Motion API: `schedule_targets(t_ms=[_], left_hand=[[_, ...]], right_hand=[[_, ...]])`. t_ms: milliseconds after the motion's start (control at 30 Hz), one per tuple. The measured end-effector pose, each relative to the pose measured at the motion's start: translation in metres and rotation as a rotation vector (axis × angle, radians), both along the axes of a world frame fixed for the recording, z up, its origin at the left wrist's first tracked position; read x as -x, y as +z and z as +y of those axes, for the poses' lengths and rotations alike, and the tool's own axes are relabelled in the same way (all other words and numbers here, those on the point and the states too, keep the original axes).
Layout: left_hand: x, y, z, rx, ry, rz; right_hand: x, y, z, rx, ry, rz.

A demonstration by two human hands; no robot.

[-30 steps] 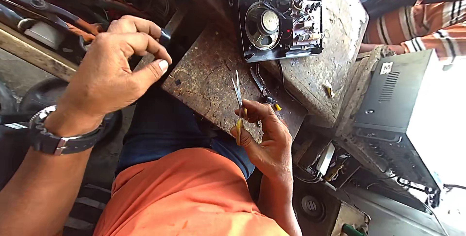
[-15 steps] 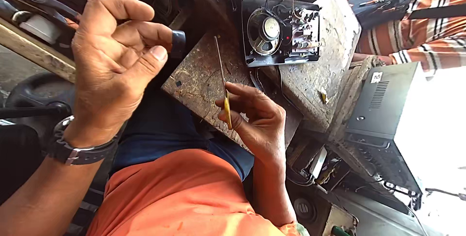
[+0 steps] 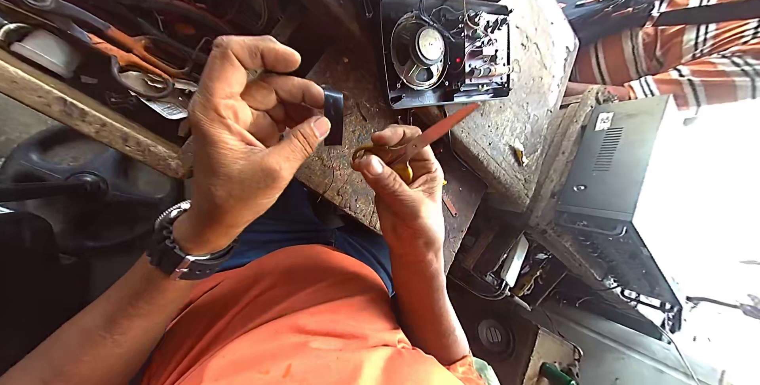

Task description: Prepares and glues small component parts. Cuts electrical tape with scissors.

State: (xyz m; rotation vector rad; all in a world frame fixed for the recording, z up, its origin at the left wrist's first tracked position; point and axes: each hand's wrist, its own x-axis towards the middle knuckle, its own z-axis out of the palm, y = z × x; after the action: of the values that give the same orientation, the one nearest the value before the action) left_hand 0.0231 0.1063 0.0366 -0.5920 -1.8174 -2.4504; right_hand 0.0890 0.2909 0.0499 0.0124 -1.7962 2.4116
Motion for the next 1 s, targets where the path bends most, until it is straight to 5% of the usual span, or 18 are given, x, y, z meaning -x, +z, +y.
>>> schedule_targets(t_ms=[367,600,833,1000], left_hand=[[-0.021,-0.01,0.02,0.015,-0.058,-0.054],[-0.025,-0.012,0.009,0.289,0.046,-0.105],[-0.029,0.003,0.018,-0.103,-0.578,-0.771],[-0.034,-0.003,0.037,-0.229,-0.623,-0.882]], right_hand=[[-0.009,-0.009,-0.005,-0.151,-0.181,-0.012],[-0.016,0.01,0.0,-0.019,-0.192,-0.05],[-0.02,0.024,0.007,-0.116,-0.156,-0.1],[-0.035,0.022,0.017,-0.2,-0.168,-0.094]])
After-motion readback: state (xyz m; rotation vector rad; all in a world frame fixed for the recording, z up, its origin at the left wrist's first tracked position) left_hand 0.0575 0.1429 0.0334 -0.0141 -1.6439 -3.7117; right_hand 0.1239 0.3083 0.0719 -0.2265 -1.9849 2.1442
